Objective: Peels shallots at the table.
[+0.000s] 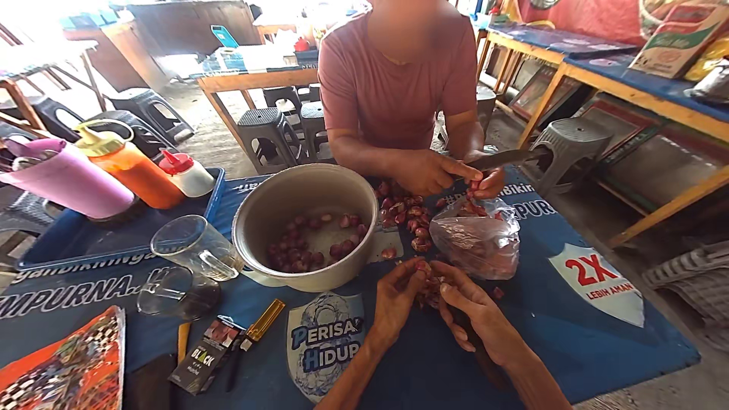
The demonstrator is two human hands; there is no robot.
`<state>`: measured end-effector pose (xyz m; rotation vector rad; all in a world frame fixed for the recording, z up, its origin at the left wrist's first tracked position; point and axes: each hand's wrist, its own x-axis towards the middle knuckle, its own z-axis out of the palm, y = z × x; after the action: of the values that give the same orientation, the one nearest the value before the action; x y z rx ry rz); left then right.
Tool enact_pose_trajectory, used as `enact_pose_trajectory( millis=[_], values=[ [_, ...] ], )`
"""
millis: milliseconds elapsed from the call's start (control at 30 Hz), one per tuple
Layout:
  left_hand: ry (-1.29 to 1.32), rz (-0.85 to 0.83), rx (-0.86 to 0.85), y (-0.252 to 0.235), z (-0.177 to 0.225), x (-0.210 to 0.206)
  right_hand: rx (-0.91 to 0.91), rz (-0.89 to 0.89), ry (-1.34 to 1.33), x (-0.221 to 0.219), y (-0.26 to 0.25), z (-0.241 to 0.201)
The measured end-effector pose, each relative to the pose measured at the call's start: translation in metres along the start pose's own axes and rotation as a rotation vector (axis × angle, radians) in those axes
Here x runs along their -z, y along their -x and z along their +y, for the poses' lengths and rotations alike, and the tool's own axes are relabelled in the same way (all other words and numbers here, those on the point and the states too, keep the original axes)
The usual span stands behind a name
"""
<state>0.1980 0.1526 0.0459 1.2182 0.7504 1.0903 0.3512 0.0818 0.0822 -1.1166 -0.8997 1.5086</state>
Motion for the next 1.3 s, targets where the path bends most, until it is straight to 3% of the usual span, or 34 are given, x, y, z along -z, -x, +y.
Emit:
enact_pose_trajectory(
  millis=[367,1033,1300],
  values=[
    [-0.003,0.019,-0.021,0.001,-0.004,0.0,0.006,0.035,0.145,-0.003,0.0,0.002],
    [-0.228,0.112,-0.299,0.005,-0.016,-0.006,-0.059,0.216,-0.121,-0.023,-0.011,0.008],
    [-0.165,0.108,-0.217,0.003,-0.015,-0.008,-0.005,0.127,0.06,-0.015,-0.01,0.004]
  ],
)
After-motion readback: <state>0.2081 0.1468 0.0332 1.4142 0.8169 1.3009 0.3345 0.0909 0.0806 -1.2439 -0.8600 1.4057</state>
